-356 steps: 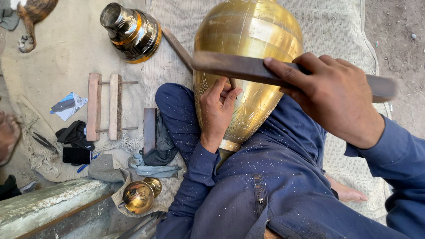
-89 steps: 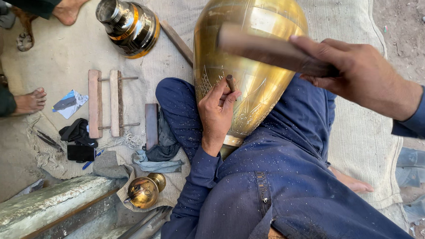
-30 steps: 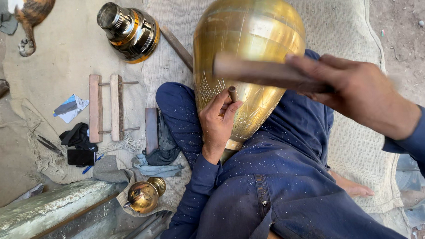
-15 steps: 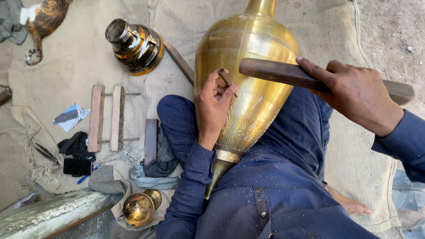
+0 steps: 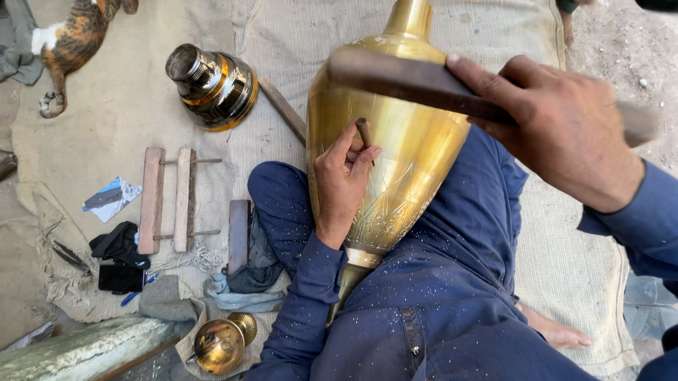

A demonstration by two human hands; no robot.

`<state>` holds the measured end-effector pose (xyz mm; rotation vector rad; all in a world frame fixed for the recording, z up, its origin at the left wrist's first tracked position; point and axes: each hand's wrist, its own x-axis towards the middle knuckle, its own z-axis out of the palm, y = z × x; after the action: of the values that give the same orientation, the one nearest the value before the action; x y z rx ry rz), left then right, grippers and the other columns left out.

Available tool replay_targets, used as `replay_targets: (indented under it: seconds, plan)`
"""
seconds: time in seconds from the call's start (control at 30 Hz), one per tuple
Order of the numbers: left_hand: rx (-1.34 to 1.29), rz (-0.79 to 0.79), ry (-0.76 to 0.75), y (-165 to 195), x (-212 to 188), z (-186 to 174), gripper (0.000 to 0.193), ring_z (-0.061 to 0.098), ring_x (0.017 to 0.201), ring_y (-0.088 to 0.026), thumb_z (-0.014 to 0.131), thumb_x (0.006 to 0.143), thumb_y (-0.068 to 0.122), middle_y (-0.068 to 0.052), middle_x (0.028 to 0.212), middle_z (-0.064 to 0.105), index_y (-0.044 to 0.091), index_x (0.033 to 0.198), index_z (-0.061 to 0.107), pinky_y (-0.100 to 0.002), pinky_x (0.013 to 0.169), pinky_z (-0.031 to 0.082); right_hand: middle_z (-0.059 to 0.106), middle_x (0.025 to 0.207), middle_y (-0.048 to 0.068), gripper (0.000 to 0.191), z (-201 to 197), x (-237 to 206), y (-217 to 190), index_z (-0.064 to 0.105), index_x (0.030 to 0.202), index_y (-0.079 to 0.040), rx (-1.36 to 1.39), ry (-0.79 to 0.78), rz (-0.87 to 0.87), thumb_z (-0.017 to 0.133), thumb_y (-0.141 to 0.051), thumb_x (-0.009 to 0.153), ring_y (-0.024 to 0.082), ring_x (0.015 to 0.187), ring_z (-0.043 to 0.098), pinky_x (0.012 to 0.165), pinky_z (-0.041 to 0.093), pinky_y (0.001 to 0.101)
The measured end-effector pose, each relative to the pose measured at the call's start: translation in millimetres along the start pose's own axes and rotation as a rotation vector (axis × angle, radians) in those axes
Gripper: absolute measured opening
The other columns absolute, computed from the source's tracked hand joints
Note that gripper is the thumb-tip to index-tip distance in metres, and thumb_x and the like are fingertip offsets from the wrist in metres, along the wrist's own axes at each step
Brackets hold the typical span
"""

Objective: The person sits on the ground with a large brass vase held between their legs. They hold a small punch against the vase surface and strike it with a wooden mallet, working repeatedly to engrave a decorative pattern into the metal.

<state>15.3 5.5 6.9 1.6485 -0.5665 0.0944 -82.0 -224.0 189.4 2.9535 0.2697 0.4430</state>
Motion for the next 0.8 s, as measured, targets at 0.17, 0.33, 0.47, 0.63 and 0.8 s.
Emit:
replay_targets:
  seconds: [0.17, 0.33, 0.47, 0.63, 0.8]
  plan:
    - [0.048, -0.039, -0.003, 3.1, 2.5, -0.6, 0.047, 0.072, 0.072, -0.012, 0.08, 0.09, 0.003, -0.008, 0.083, 0.074, 0.001, 0.134, 0.063, -0.026, 0.062, 0.059, 0.065, 0.081, 0.005, 0.062, -4.1, 1.5, 0.1, 0.054, 0.154, -0.032, -0.05, -0.182, 0.002, 0.069, -0.041, 0.095, 0.019, 0.055, 0.063, 0.051, 0.052, 0.0342]
    - [0.039, -0.062, -0.001, 4.8, 1.9, -0.6, 0.049, 0.072, 0.07, -0.012, 0.081, 0.088, 0.003, -0.008, 0.081, 0.073, 0.001, 0.133, 0.062, -0.025, 0.06, 0.059, 0.067, 0.089, 0.006, 0.069, -4.9, -2.2, -1.5, 0.053, 0.156, -0.026, 0.043, -0.044, -0.053, 0.068, -0.037, 0.09, 0.022, 0.06, 0.065, 0.054, 0.053, 0.0348]
    - [0.054, -0.034, -0.013, 2.9, -1.5, 0.3, 0.047, 0.072, 0.071, -0.012, 0.08, 0.089, 0.002, -0.008, 0.083, 0.074, 0.002, 0.134, 0.063, -0.026, 0.061, 0.059, 0.067, 0.088, 0.005, 0.069, -6.1, -4.2, -2.4, 0.053, 0.157, -0.024, 0.046, -0.057, -0.031, 0.069, -0.038, 0.091, 0.021, 0.061, 0.065, 0.053, 0.053, 0.0338]
    - [0.089, 0.0, 0.01, 0.8, -2.1, 1.4, 0.048, 0.073, 0.074, -0.012, 0.081, 0.09, 0.003, -0.008, 0.086, 0.073, 0.002, 0.133, 0.062, -0.026, 0.063, 0.06, 0.067, 0.089, 0.001, 0.069, -9.7, -7.9, -4.0, 0.047, 0.159, -0.033, -0.088, -0.228, -0.023, 0.067, -0.045, 0.094, 0.018, 0.063, 0.066, 0.054, 0.053, 0.0314]
    - [0.085, -0.034, -0.008, 0.8, -4.9, 0.6, 0.051, 0.072, 0.072, -0.011, 0.083, 0.087, 0.004, -0.007, 0.082, 0.072, 0.002, 0.133, 0.062, -0.025, 0.062, 0.06, 0.066, 0.086, -0.001, 0.065, -12.9, -12.7, -8.7, 0.043, 0.158, -0.038, -0.229, -0.392, -0.011, 0.065, -0.05, 0.097, 0.015, 0.06, 0.066, 0.05, 0.053, 0.0285]
